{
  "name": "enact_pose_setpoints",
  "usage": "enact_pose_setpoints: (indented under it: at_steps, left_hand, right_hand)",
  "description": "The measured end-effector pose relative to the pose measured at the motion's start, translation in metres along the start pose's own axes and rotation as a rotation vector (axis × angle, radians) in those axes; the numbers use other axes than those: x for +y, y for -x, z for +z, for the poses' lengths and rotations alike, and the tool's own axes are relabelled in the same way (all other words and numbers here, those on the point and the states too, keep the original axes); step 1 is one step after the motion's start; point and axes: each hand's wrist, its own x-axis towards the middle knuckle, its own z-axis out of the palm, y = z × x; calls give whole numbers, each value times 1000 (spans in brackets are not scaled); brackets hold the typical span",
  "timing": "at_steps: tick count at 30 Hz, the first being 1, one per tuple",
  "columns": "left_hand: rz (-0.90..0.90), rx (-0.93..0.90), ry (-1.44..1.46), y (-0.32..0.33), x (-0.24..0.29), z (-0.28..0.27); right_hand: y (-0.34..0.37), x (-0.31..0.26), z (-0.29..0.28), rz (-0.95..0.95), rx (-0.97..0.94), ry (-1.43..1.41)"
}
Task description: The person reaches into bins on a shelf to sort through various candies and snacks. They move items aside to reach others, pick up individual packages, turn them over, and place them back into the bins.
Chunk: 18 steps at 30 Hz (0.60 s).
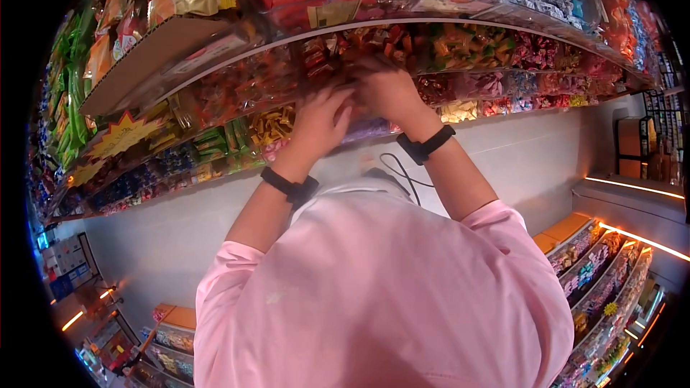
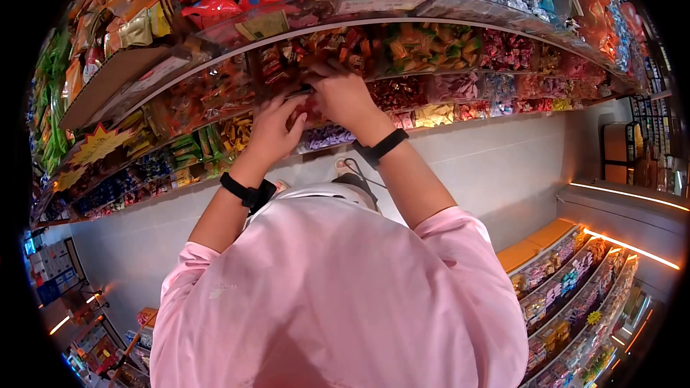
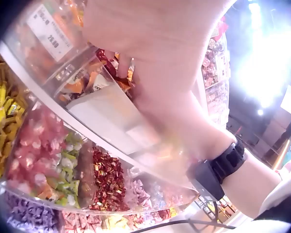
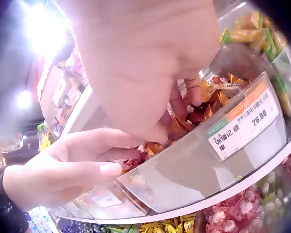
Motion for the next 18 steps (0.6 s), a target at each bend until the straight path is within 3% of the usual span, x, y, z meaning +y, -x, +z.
enact_pose_setpoints:
  at_steps: [5, 8, 18]
  left_hand:
    - [-84, -83, -24, 0, 5, 7]
    - [-18, -36, -166, 1, 9, 13]
    - [-90, 13, -327, -11, 23, 27]
  right_hand:
    - [1, -1, -1, -22, 91, -36]
    - [7, 17, 1, -55, 115, 94]
    - [16, 29, 0, -146, 119, 17]
